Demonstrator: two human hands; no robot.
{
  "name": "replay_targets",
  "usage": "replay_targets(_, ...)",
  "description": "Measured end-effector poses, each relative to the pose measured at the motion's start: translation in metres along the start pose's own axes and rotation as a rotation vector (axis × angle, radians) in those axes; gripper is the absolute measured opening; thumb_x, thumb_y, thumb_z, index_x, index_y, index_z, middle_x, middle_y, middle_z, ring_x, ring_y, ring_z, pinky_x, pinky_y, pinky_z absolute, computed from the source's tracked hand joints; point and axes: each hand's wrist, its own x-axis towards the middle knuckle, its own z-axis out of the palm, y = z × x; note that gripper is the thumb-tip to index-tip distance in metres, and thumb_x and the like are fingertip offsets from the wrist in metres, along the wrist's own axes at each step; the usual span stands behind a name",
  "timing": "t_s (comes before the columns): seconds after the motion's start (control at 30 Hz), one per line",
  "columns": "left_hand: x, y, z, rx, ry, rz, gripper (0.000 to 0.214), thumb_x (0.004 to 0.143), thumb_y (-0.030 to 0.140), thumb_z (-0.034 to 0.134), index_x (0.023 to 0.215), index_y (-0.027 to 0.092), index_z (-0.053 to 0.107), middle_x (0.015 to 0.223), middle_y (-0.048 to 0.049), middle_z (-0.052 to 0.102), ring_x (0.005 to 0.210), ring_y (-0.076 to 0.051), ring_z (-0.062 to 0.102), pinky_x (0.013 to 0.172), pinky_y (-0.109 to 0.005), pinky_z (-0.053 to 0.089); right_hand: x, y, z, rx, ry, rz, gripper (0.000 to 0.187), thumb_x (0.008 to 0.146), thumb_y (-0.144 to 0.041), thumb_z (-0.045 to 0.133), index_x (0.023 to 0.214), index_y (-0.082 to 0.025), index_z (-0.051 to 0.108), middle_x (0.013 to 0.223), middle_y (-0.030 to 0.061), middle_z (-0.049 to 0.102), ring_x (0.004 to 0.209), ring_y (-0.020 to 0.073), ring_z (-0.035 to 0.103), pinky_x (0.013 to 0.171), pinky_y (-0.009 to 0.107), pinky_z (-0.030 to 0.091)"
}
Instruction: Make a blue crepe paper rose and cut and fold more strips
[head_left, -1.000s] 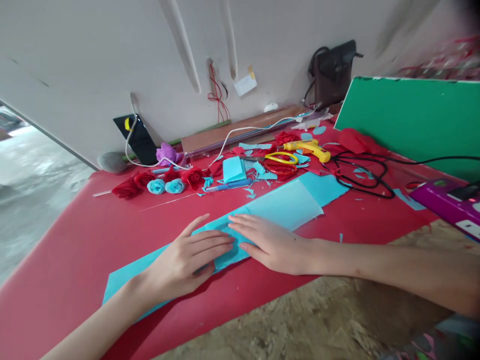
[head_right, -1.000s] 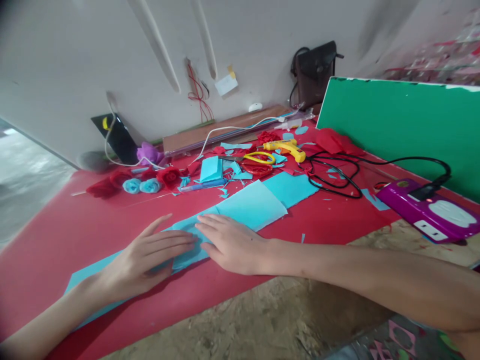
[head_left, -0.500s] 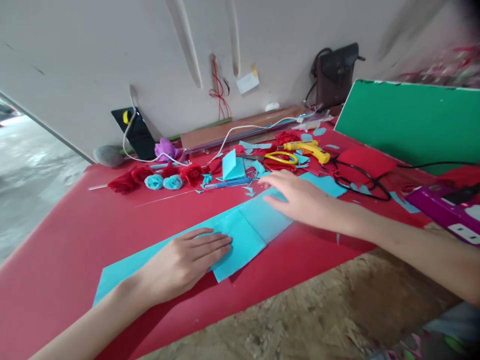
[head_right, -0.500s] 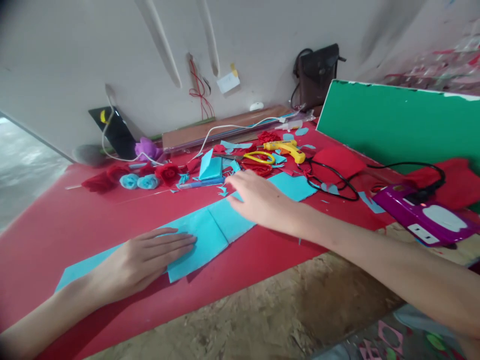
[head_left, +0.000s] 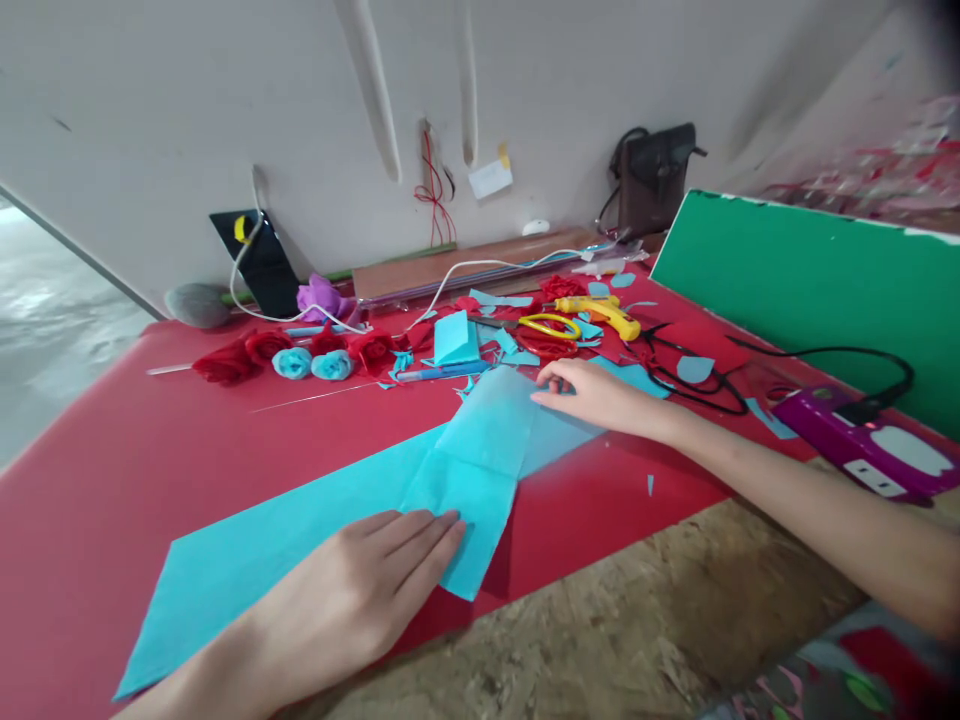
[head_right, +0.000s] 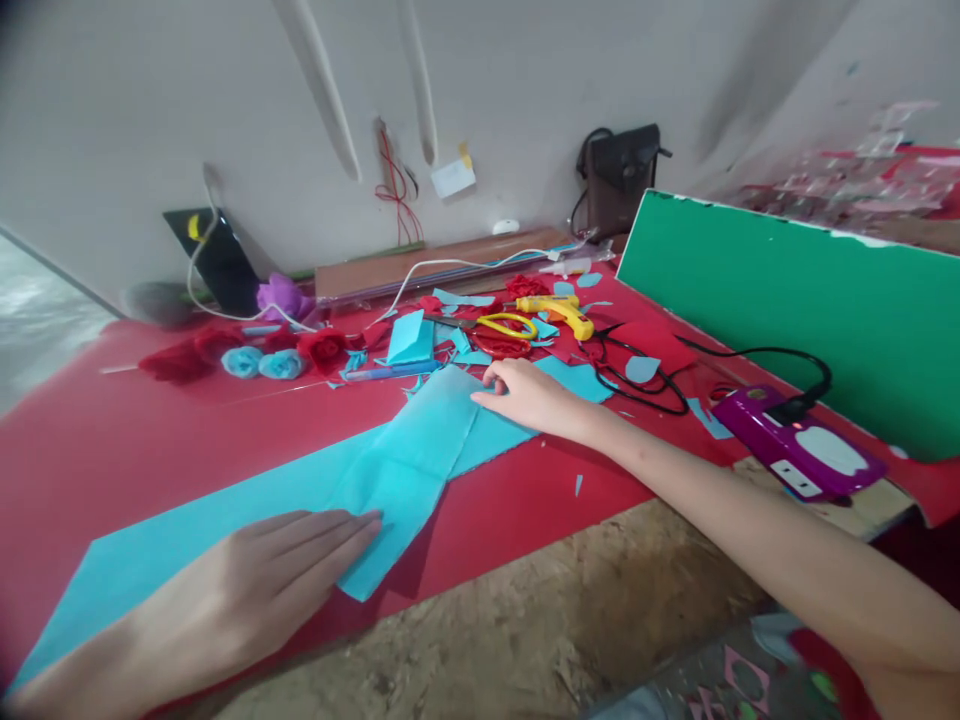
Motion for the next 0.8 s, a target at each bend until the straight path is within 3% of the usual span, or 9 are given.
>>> replay_targets(0.27,0.014,0.027,-0.005,-0.003,-0.064,-0.069,0.033,0.083,0.003,0.036,0.110,0.000,0.054,0.092,-0.0161,0.069,0.070,-0.022,0.064,0.052,-0.031,0.052,0.011,-0.010,0.011,0.071,0.062,0.018,0.034,0.075,-0.039,0.058,0.093,-0.011,0.056,0.091,0.0104,0.058,0.083,0.0193,0.052,0.072,0.032,0.039)
replay_targets(0.47,0.015,0.032,0.007,-0.060,-0.082,-0.099,0.033,0.084,0.006,0.038,0.113,0.002,0.054,0.105,-0.0150,0.066,0.077,-0.022,0.063,0.054,-0.032,0.052,0.025,-0.024,0.018,0.277,-0.052,-0.028,0.031,0.076,-0.043,0.056,0.080,-0.013,0.062,0.076,0.0046,0.062,0.070,0.0142,0.055,0.064,0.027,0.042)
replay_targets(0.53,0.015,0.033,0.009,-0.078,-0.074,-0.115,0.033,0.084,0.008,0.038,0.113,0.004,0.055,0.109,-0.0129,0.065,0.081,-0.022,0.062,0.061,-0.034,0.053,0.027,-0.032,0.021,0.357,-0.082,-0.046,0.029,0.076,-0.042,0.056,0.081,-0.013,0.062,0.082,0.0049,0.065,0.076,0.0144,0.059,0.069,0.026,0.044)
replay_targets(0.67,0.017,0.033,0.007,-0.203,-0.092,-0.190,0.030,0.086,0.019,0.041,0.110,0.012,0.057,0.114,-0.0063,0.063,0.102,-0.026,0.057,0.091,-0.046,0.046,0.031,-0.045,0.026,0.481,-0.111,-0.052,0.025,0.075,-0.034,0.059,0.088,-0.012,0.061,0.092,0.0068,0.067,0.086,0.0140,0.061,0.076,0.025,0.046)
replay_targets(0.8,0.019,0.030,0.005,-0.303,-0.185,-0.225,0.033,0.085,0.027,0.044,0.115,0.015,0.054,0.121,-0.0067,0.058,0.116,-0.030,0.048,0.099,-0.052,0.038,0.036,-0.050,0.032,0.506,-0.081,-0.028,0.029,0.069,-0.033,0.066,0.087,-0.011,0.060,0.087,0.0090,0.067,0.080,0.0177,0.061,0.070,0.029,0.048)
